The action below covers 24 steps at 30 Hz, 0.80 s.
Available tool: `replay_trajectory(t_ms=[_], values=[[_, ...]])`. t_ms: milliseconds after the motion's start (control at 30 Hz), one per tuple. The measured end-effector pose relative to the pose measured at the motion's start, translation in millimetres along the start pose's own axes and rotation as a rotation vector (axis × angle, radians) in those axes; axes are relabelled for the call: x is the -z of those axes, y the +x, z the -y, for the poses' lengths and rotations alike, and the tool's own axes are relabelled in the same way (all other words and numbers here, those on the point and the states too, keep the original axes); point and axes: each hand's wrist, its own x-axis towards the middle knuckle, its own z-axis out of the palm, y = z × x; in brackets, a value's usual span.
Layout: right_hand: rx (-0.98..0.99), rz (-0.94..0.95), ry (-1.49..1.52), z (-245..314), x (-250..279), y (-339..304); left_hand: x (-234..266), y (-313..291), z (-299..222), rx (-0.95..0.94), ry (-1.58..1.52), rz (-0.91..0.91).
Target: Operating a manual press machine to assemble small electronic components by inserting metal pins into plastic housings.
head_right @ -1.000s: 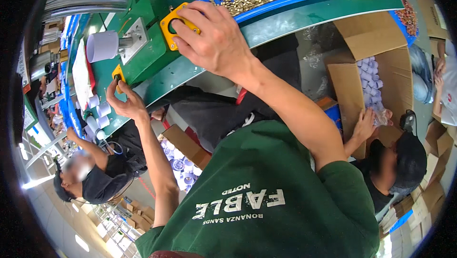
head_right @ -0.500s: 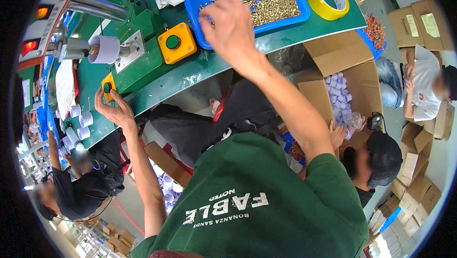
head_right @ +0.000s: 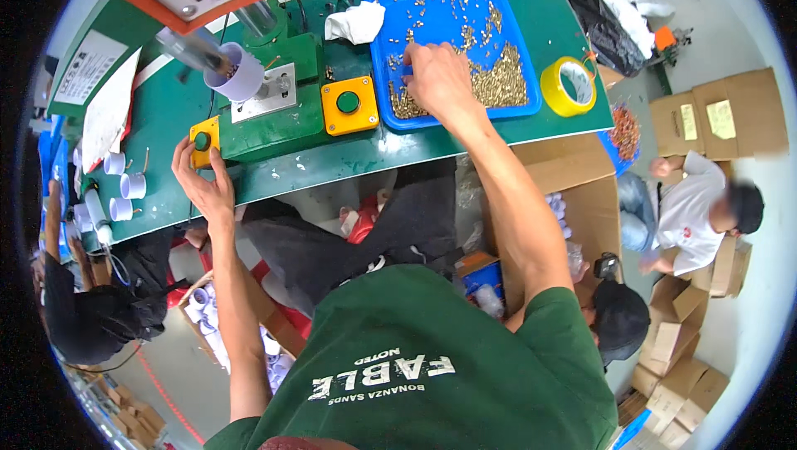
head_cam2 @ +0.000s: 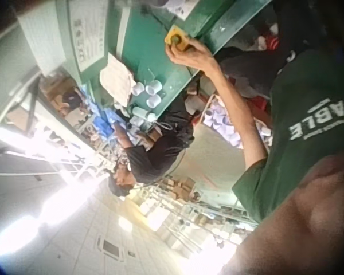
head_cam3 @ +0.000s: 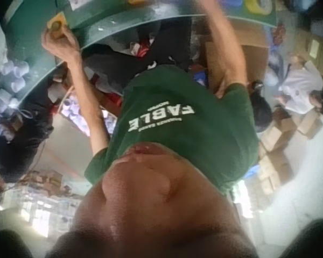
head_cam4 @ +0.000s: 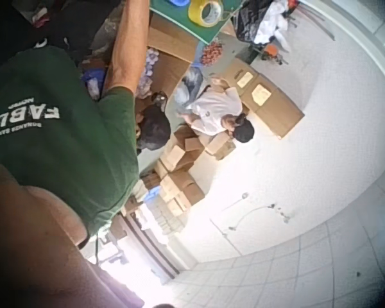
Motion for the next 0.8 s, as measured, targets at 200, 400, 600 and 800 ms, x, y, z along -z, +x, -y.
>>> replay_trajectory(t_ms=[200, 400, 600, 800], values=[[0.071, 0.067, -0.011, 0, 1, 10, 2, 1, 0, 0.044, -0.029, -0.011], [0.211, 0.12, -0.035, -4, 16, 11, -1, -3, 1, 0.113, -0.072, -0.016], [0.004, 0.065, 0.571, 30, 61, 33, 4, -2, 1, 0.121, -0.07, -0.036], [0.233, 0.039, 0.74, 104, 83, 58, 2, -1, 1, 0.121, -0.085, -0.047]])
